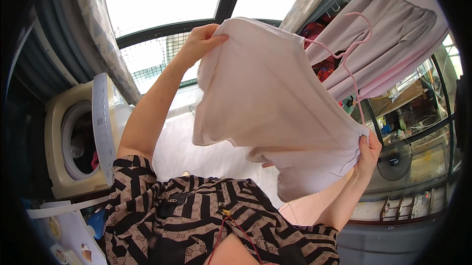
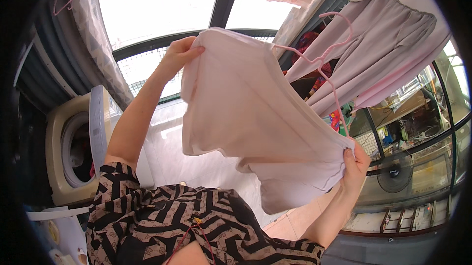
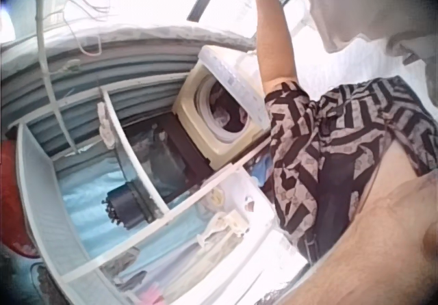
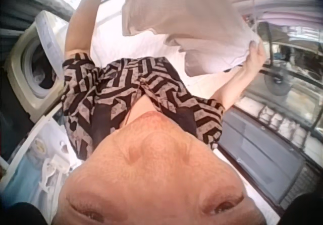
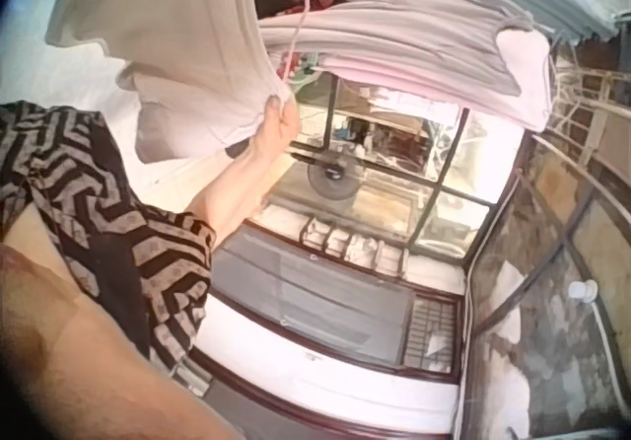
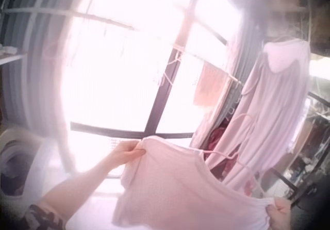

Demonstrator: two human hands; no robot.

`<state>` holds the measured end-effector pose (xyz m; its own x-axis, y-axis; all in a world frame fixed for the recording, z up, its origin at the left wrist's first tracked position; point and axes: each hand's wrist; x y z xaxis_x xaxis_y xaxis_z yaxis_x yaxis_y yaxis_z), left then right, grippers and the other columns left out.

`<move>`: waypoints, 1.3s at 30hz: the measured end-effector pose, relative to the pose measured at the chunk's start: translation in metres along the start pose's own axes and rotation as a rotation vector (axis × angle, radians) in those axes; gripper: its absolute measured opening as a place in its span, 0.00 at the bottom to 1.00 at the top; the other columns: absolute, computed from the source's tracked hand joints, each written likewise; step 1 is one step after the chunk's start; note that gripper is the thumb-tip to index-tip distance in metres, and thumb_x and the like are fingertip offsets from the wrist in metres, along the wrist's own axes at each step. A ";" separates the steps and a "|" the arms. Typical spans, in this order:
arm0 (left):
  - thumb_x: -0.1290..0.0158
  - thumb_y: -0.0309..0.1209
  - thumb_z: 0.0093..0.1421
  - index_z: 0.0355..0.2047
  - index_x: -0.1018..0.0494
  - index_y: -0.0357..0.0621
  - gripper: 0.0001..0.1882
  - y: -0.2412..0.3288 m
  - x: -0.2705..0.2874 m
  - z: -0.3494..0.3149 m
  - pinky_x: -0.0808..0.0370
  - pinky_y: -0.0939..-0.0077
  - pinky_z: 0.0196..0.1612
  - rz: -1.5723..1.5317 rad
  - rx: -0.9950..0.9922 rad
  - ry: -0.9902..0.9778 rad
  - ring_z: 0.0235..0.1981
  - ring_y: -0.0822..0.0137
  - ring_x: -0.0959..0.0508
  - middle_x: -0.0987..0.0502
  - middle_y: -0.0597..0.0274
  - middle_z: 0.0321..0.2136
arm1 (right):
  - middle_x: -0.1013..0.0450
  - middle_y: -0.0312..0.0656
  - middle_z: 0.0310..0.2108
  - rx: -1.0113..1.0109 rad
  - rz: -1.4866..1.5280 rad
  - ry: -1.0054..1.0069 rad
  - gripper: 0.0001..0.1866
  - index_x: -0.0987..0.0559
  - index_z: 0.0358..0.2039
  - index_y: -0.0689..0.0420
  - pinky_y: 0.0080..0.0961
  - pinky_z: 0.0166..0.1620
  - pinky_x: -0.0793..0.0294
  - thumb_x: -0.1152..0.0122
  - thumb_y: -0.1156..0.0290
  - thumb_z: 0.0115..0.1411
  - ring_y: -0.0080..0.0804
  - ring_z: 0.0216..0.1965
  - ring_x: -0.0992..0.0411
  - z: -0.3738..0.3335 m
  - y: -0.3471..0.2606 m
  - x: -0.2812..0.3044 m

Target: The person removes clothing items from a washing machine by hand and hangs them on hangers or directly onto an overhead drying rack.

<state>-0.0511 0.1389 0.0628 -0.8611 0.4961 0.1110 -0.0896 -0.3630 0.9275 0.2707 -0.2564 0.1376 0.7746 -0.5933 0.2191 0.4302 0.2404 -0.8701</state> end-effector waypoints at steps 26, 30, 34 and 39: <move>0.50 0.20 0.57 0.33 0.26 0.37 0.05 0.029 0.004 -0.028 0.26 0.82 0.32 -0.148 -0.170 -0.078 0.26 0.77 0.25 0.25 0.65 0.25 | 0.25 0.34 0.28 0.679 -0.476 0.607 0.14 0.22 0.37 0.66 0.17 0.36 0.34 0.41 0.67 0.58 0.18 0.30 0.33 0.189 -0.209 0.092; 0.50 0.20 0.56 0.33 0.26 0.37 0.05 0.030 -0.030 -0.017 0.26 0.83 0.34 -0.145 -0.171 -0.140 0.27 0.77 0.25 0.25 0.66 0.25 | 0.24 0.41 0.23 0.726 -0.550 0.687 0.14 0.20 0.33 0.64 0.22 0.34 0.31 0.40 0.64 0.54 0.25 0.27 0.28 0.255 -0.233 0.131; 0.50 0.20 0.55 0.33 0.26 0.37 0.05 0.037 -0.067 0.008 0.26 0.81 0.34 -0.126 -0.185 -0.132 0.28 0.77 0.25 0.25 0.65 0.25 | 0.23 0.47 0.25 0.772 -0.653 0.816 0.17 0.19 0.32 0.60 0.29 0.36 0.29 0.40 0.59 0.51 0.37 0.30 0.25 0.319 -0.265 0.144; 0.49 0.20 0.55 0.33 0.26 0.37 0.05 0.042 -0.110 0.033 0.26 0.81 0.34 -0.125 -0.211 -0.059 0.28 0.77 0.25 0.25 0.65 0.25 | 0.22 0.48 0.30 0.796 -0.790 0.903 0.16 0.18 0.33 0.58 0.33 0.40 0.28 0.41 0.59 0.51 0.44 0.35 0.24 0.380 -0.313 0.150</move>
Point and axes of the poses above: each hand's wrist, its own z-axis towards the middle knuckle, its own x-axis out of the back of the hand, y = z × x
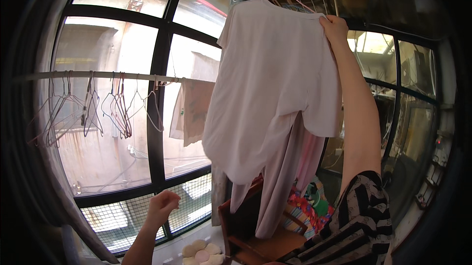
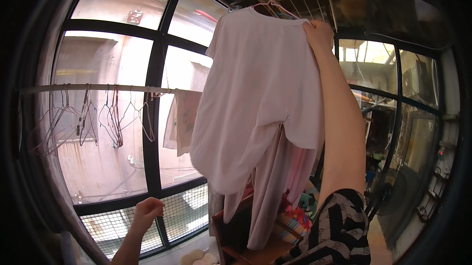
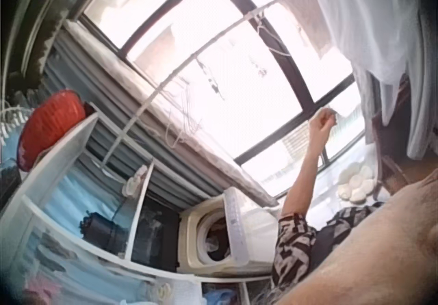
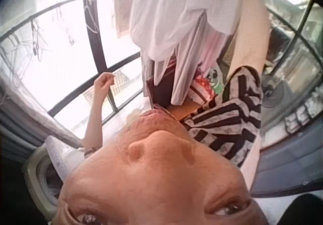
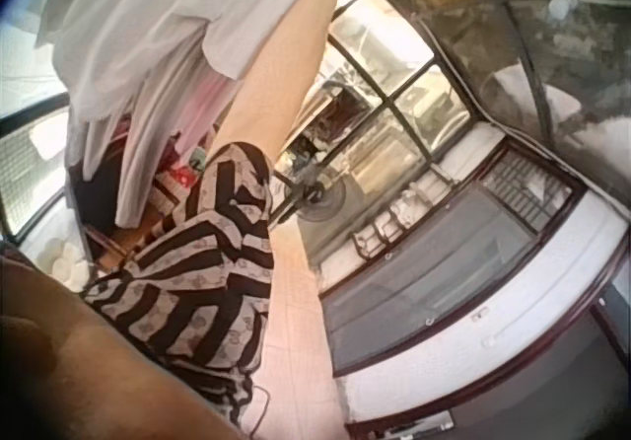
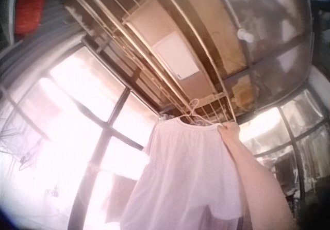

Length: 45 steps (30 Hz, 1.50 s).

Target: The person removes clothing items from a washing machine by hand and hangs them on hangers or directly onto an overhead drying rack.

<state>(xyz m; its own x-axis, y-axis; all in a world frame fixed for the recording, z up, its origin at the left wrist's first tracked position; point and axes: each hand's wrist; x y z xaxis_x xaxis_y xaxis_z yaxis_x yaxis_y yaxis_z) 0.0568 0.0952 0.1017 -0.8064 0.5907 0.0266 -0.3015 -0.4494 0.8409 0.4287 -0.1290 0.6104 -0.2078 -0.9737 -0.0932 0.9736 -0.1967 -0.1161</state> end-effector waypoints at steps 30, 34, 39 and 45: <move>0.48 0.20 0.54 0.33 0.26 0.35 0.05 -0.069 -0.005 0.032 0.24 0.79 0.34 0.000 0.158 0.212 0.28 0.74 0.23 0.24 0.61 0.26 | 0.23 0.49 0.41 -0.016 -0.006 0.071 0.21 0.19 0.40 0.55 0.36 0.47 0.28 0.40 0.56 0.49 0.46 0.44 0.26 0.098 0.052 -0.155; 0.48 0.20 0.54 0.32 0.26 0.36 0.05 -0.079 -0.008 0.027 0.25 0.81 0.33 -0.012 0.186 0.222 0.27 0.75 0.24 0.24 0.64 0.24 | 0.26 0.48 0.47 0.308 -0.077 0.235 0.30 0.25 0.50 0.51 0.38 0.50 0.30 0.38 0.52 0.48 0.46 0.49 0.28 0.097 0.068 -0.145; 0.49 0.20 0.56 0.33 0.26 0.36 0.04 -0.080 -0.014 0.015 0.26 0.82 0.31 0.058 0.197 0.232 0.26 0.76 0.25 0.24 0.64 0.24 | 0.28 0.53 0.43 0.835 -0.793 0.592 0.23 0.31 0.52 0.61 0.35 0.45 0.28 0.47 0.64 0.58 0.38 0.44 0.28 -0.035 -0.010 -0.126; 0.49 0.21 0.57 0.33 0.27 0.36 0.04 -0.094 -0.040 -0.007 0.26 0.81 0.33 -0.090 0.257 0.227 0.26 0.75 0.25 0.25 0.63 0.25 | 0.30 0.48 0.49 0.947 -0.342 -0.318 0.18 0.24 0.42 0.54 0.42 0.51 0.32 0.41 0.63 0.51 0.49 0.52 0.33 -0.231 0.002 -0.113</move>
Point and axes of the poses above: each hand's wrist, its own z-axis towards the middle knuckle, its own x-axis out of the back of the hand, y = z × x
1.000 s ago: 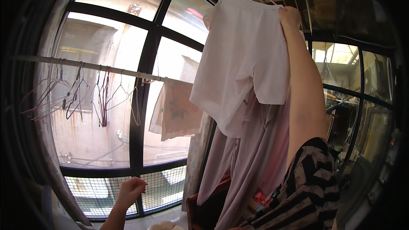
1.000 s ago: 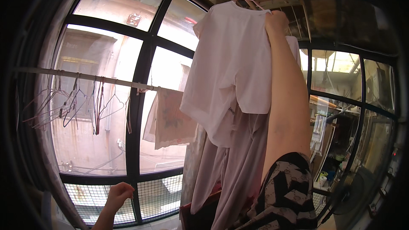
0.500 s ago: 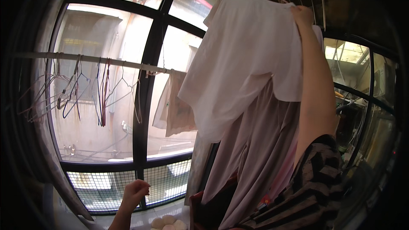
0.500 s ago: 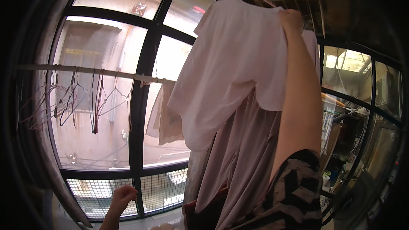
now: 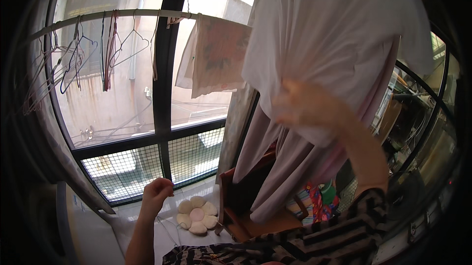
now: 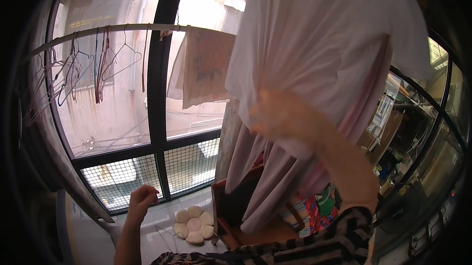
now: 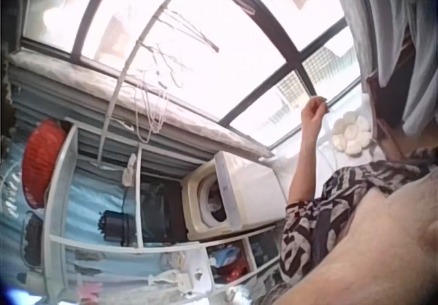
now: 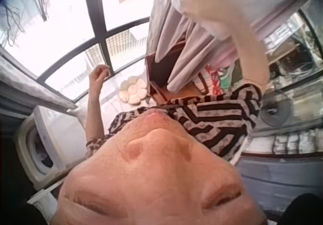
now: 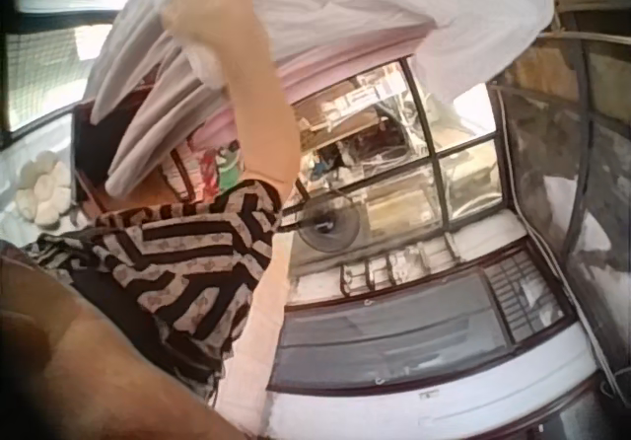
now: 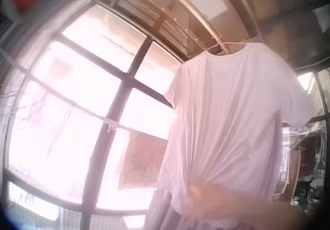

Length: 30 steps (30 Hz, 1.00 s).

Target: The person removes clothing items from a washing machine by hand and hangs them on hangers or directly onto an overhead drying rack.

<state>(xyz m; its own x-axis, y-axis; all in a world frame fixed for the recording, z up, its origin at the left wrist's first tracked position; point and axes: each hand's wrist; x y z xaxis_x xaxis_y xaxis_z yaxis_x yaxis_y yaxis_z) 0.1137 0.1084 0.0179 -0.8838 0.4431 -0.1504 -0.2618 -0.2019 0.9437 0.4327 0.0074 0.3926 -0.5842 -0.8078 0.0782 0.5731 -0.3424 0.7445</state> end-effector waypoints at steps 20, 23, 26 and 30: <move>0.49 0.24 0.59 0.36 0.27 0.37 0.05 0.008 0.057 -0.184 0.27 0.81 0.35 0.136 0.153 0.362 0.29 0.76 0.26 0.26 0.64 0.27 | 0.27 0.52 0.35 -0.032 1.471 -0.113 0.07 0.25 0.33 0.67 0.35 0.39 0.27 0.45 0.82 0.52 0.47 0.35 0.26 -0.128 -0.245 0.048; 0.50 0.24 0.60 0.35 0.27 0.37 0.05 0.005 0.092 -0.230 0.27 0.81 0.35 0.104 0.174 0.527 0.29 0.75 0.27 0.26 0.64 0.27 | 0.27 0.49 0.33 0.035 1.685 -0.270 0.08 0.24 0.34 0.65 0.33 0.37 0.27 0.45 0.84 0.51 0.44 0.33 0.26 -0.115 -0.315 0.056; 0.50 0.24 0.60 0.35 0.27 0.37 0.04 0.001 0.117 -0.243 0.27 0.81 0.36 0.066 0.204 0.644 0.29 0.75 0.27 0.27 0.65 0.27 | 0.27 0.49 0.33 0.116 1.764 -0.537 0.09 0.24 0.35 0.64 0.31 0.35 0.28 0.43 0.83 0.51 0.44 0.31 0.27 -0.103 -0.363 0.049; 0.50 0.24 0.60 0.35 0.27 0.37 0.05 -0.010 0.174 -0.261 0.27 0.81 0.36 -0.014 0.209 0.717 0.29 0.76 0.27 0.27 0.65 0.27 | 0.26 0.48 0.32 0.193 1.891 -0.661 0.10 0.24 0.36 0.63 0.31 0.35 0.28 0.42 0.81 0.51 0.44 0.31 0.25 -0.091 -0.442 0.060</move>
Point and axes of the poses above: each hand's wrist, its own z-axis towards the middle knuckle, its own x-axis out of the back of the hand, y = z × x
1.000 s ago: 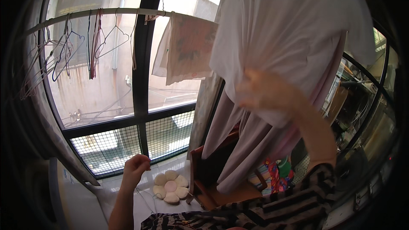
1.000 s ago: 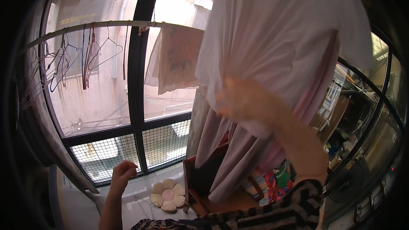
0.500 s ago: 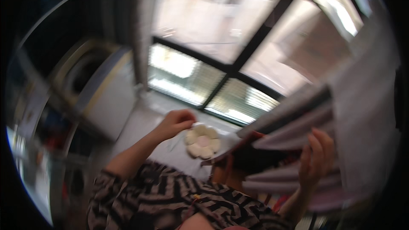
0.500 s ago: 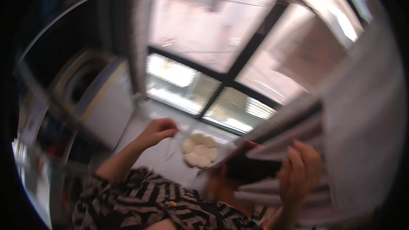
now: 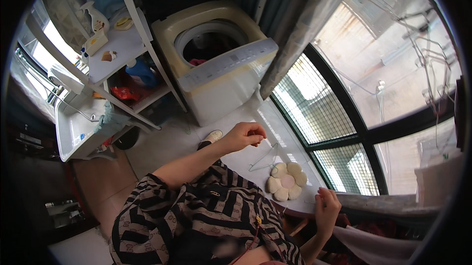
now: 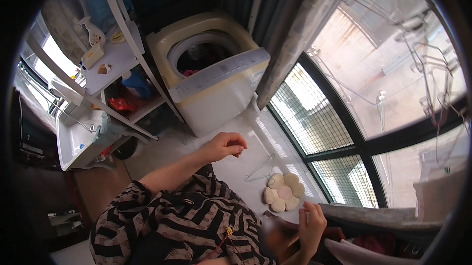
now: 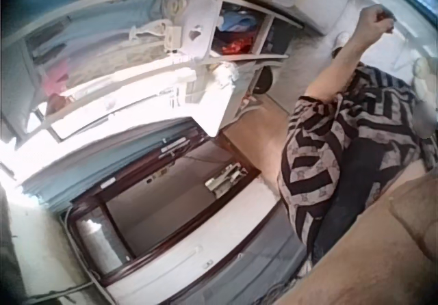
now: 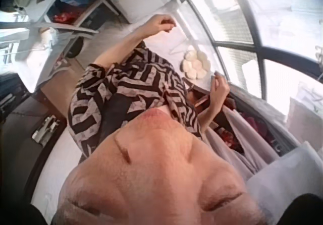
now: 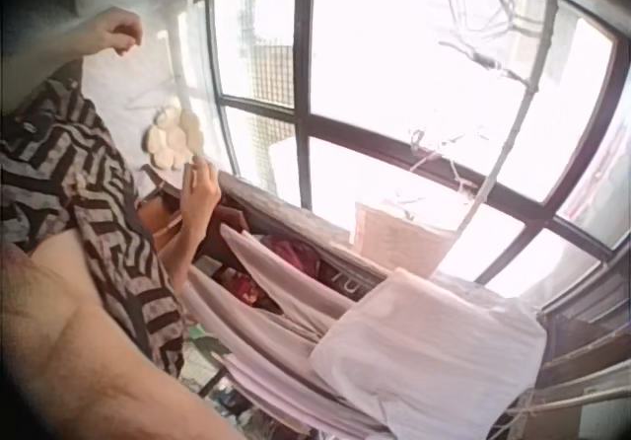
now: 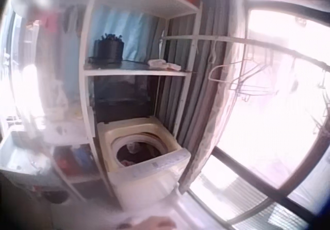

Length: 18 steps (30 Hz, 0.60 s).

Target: The person removes clothing items from a washing machine by hand and hangs them on hangers or directly onto an overhead drying rack.

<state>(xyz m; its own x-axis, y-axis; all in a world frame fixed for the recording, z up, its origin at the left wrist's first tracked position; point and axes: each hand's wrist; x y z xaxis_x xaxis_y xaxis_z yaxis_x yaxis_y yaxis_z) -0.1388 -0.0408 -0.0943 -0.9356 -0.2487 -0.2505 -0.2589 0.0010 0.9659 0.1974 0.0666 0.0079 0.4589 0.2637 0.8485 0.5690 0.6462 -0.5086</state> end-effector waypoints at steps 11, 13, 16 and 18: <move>0.50 0.23 0.58 0.33 0.26 0.39 0.04 0.032 0.254 0.122 0.26 0.82 0.30 0.035 -0.032 0.362 0.24 0.77 0.26 0.26 0.66 0.23 | 0.25 0.46 0.34 -0.127 0.129 -0.368 0.12 0.23 0.39 0.63 0.27 0.38 0.26 0.42 0.81 0.52 0.37 0.33 0.24 0.188 -0.082 -0.161; 0.50 0.25 0.59 0.34 0.26 0.41 0.05 0.035 0.330 0.146 0.26 0.83 0.31 0.043 0.021 0.539 0.25 0.77 0.26 0.26 0.66 0.24 | 0.25 0.46 0.34 -0.150 0.103 -0.388 0.13 0.23 0.39 0.63 0.27 0.38 0.26 0.41 0.81 0.51 0.36 0.33 0.24 0.214 -0.092 -0.175; 0.50 0.26 0.59 0.36 0.26 0.43 0.05 0.015 0.436 0.177 0.27 0.84 0.30 0.058 0.114 0.713 0.26 0.77 0.26 0.25 0.67 0.26 | 0.25 0.44 0.34 -0.192 0.045 -0.423 0.13 0.23 0.39 0.60 0.29 0.37 0.26 0.40 0.80 0.51 0.37 0.33 0.24 0.243 -0.105 -0.188; 0.49 0.27 0.59 0.36 0.26 0.44 0.05 -0.022 0.488 0.213 0.27 0.83 0.29 0.223 0.197 0.727 0.25 0.77 0.26 0.25 0.68 0.26 | 0.25 0.43 0.36 -0.274 0.017 -0.455 0.15 0.24 0.41 0.56 0.31 0.36 0.26 0.38 0.76 0.51 0.38 0.34 0.24 0.246 -0.112 -0.196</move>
<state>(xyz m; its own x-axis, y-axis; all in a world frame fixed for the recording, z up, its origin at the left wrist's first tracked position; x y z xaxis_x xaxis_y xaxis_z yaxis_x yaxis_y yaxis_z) -0.6410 0.0436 -0.2518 -0.5966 -0.7937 0.1192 -0.1852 0.2806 0.9418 -0.1241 0.1189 -0.0658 0.1621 0.5961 0.7864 0.7493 0.4442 -0.4912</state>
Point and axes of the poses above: each hand's wrist, its own z-axis towards the middle knuckle, its own x-axis out of the back of the hand, y = z × x
